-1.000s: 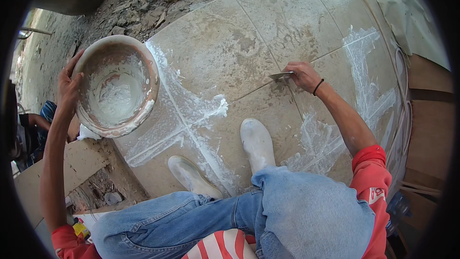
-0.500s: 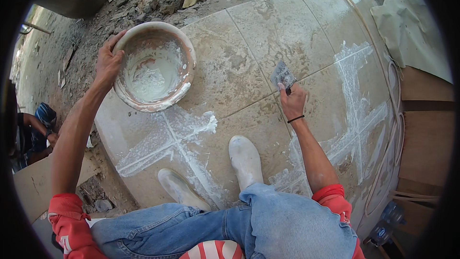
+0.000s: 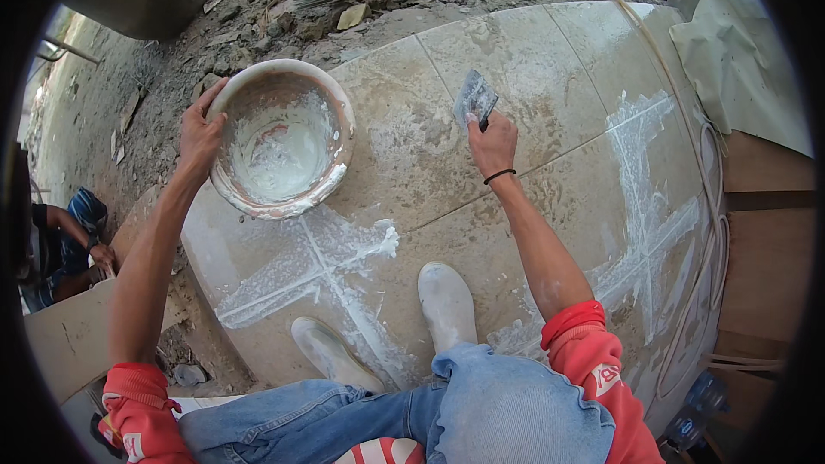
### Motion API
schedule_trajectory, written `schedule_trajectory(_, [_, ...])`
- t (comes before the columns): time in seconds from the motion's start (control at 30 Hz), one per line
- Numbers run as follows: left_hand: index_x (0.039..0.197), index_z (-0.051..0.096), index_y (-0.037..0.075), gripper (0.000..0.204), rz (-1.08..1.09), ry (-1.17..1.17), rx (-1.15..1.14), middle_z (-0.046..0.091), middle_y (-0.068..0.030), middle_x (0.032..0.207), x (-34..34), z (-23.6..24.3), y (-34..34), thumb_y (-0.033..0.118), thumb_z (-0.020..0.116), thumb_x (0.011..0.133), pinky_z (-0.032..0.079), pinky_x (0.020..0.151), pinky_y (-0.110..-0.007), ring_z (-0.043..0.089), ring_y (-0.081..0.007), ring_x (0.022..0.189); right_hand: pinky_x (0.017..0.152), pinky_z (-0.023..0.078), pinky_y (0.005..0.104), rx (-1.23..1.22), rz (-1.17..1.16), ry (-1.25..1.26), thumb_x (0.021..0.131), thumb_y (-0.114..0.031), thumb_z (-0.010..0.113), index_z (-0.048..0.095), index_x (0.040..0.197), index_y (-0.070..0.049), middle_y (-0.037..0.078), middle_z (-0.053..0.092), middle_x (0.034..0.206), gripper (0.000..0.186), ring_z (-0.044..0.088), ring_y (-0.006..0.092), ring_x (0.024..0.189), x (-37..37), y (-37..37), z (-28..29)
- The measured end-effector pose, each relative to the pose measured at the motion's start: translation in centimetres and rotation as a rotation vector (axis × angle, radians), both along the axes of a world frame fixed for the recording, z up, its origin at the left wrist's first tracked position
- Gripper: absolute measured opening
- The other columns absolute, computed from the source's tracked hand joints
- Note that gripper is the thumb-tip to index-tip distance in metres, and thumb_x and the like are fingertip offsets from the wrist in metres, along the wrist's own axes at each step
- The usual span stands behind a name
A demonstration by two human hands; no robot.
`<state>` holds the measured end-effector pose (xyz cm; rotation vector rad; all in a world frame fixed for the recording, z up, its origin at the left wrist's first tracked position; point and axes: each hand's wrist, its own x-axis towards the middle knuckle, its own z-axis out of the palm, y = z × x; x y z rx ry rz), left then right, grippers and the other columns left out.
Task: Filling the gaps between laid floor tiles with white grout mix using a putty knife spatula.
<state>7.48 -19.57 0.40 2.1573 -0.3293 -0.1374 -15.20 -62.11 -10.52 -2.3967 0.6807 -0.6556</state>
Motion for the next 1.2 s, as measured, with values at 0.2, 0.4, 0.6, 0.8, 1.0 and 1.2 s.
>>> schedule_trajectory(0.2, [0.147, 0.060, 0.007, 0.058, -0.079, 0.083, -0.129, 0.066, -0.0097, 0.135, -1.2, 1.1, -1.3, -0.010, 0.054, 0.092, 0.048, 0.103, -0.030, 0.064, -0.0183, 0.117, 0.056, 0.046, 0.0393, 0.272, 0.225, 0.012, 0.092, -0.014, 0.071, 0.070, 0.093, 0.005, 0.017, 0.064, 0.065, 0.018, 0.058, 0.0270, 0.054, -0.4, 6.9, 9.1])
schedule_trajectory(0.4, [0.143, 0.062, 0.004, 0.056, -0.097, -0.004, -0.222, 0.070, -0.0126, 0.130, -2.0, 1.5, -2.8, -0.008, 0.056, 0.089, 0.047, 0.105, -0.030, 0.065, -0.0190, 0.117, 0.065, 0.052, 0.0404, 0.060, 0.673, 0.145, 0.093, -0.018, 0.073, 0.070, 0.107, 0.003, 0.017, 0.072, 0.081, 0.026, 0.068, 0.0284, 0.067, 5.0, 12.9, 13.2])
schedule_trajectory(0.6, [0.143, 0.061, 0.002, 0.056, -0.084, -0.162, -0.144, 0.067, -0.0169, 0.137, -1.2, -1.3, -1.2, -0.010, 0.054, 0.088, 0.044, 0.112, -0.034, 0.063, -0.0263, 0.127, 0.085, 0.056, 0.0495, -0.104, 0.371, 0.063, 0.088, -0.023, 0.072, 0.069, 0.118, -0.005, 0.019, 0.075, 0.099, 0.035, 0.071, 0.0398, 0.095, 16.0, 4.6, 9.7])
schedule_trajectory(0.8, [0.144, 0.060, 0.004, 0.061, -0.017, -0.174, -0.091, 0.065, -0.0174, 0.139, -1.8, -2.3, -0.6, -0.014, 0.052, 0.086, 0.043, 0.113, -0.035, 0.061, -0.0255, 0.130, 0.100, 0.052, 0.0513, -0.462, 0.343, 0.471, 0.089, -0.019, 0.068, 0.060, 0.132, -0.004, 0.020, 0.068, 0.128, 0.046, 0.063, 0.0389, 0.122, 28.3, -6.8, 1.3])
schedule_trajectory(1.0, [0.143, 0.062, 0.005, 0.063, 0.052, -0.149, -0.021, 0.069, -0.0184, 0.126, -3.4, 0.2, -2.0, -0.015, 0.053, 0.084, 0.048, 0.104, -0.035, 0.067, -0.0278, 0.117, 0.112, 0.043, 0.0582, -0.622, 0.332, 0.483, 0.100, -0.013, 0.052, 0.050, 0.145, -0.007, 0.018, 0.055, 0.149, 0.046, 0.045, 0.0359, 0.146, 41.2, -7.7, -3.3])
schedule_trajectory(1.2, [0.140, 0.063, 0.003, 0.059, 0.095, -0.116, 0.050, 0.069, -0.0191, 0.128, -3.3, 1.2, -2.3, -0.015, 0.056, 0.084, 0.046, 0.107, -0.035, 0.065, -0.0281, 0.121, 0.120, 0.034, 0.0619, -0.590, 0.318, 0.593, 0.104, -0.012, 0.045, 0.041, 0.156, -0.017, 0.011, 0.035, 0.166, 0.053, 0.032, 0.0338, 0.154, 49.9, -5.1, -4.1])
